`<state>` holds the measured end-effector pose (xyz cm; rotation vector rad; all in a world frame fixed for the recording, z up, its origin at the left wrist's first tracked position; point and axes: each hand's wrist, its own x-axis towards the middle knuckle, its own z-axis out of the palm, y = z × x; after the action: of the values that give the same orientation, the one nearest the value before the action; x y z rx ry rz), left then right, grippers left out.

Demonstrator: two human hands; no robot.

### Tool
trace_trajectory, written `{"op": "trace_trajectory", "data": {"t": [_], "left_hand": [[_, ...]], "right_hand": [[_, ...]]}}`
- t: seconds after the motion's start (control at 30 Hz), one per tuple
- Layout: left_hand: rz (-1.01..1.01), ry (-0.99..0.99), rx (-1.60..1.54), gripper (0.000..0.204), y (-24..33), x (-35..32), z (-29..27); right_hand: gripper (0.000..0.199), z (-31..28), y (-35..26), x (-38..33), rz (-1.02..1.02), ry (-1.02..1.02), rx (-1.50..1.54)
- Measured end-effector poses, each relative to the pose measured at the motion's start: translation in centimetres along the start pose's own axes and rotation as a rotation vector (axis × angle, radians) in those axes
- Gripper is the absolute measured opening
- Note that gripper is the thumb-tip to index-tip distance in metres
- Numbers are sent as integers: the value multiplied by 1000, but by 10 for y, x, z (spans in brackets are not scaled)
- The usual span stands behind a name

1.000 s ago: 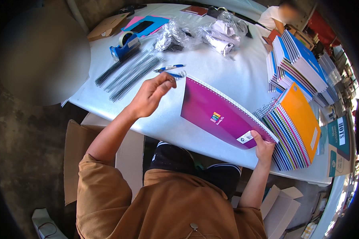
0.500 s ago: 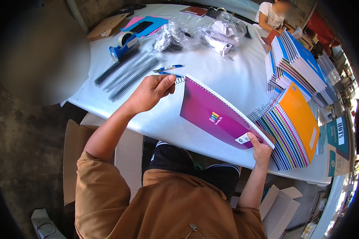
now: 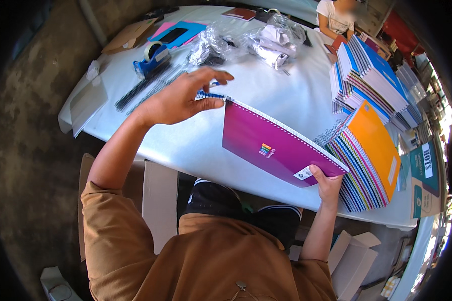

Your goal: The person organizes stacks of notebooks on a table and uses pliers to trim the wire coils on several spiral-bound notebooks.

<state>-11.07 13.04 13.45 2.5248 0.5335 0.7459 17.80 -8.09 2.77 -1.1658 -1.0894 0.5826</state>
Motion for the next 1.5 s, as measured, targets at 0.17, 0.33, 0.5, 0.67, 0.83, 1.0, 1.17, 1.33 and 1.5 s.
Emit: {"op": "trace_trajectory", "data": {"t": [0.17,0.33,0.5,0.67,0.83,1.0,1.17,1.33,1.5], "left_hand": [[80,-205,0,20,-2,21,-3],[-17,-42,225,22,25,27,4],[53,-291,332,20,27,29,-3],[-16,-280,495,19,48,25,-5],[-12,-429,271,17,41,33,-16],[-36,-398,262,15,42,36,-11],[-204,-275,270,23,51,42,2],[-79,-377,539,31,46,44,-7],[126,-148,651,24,49,39,5]], "right_hand": [[18,-6,3,0,76,-24,27],[19,-7,8,0,64,-109,99],[18,-9,22,-9,67,-97,63],[19,-5,17,-10,67,-110,36],[22,-7,14,-8,41,-123,-50],[26,-1,5,2,29,-121,77],[23,-11,16,4,-85,-205,-80],[17,-10,27,0,25,-108,26],[28,-7,18,-2,-56,-140,-102]]}}
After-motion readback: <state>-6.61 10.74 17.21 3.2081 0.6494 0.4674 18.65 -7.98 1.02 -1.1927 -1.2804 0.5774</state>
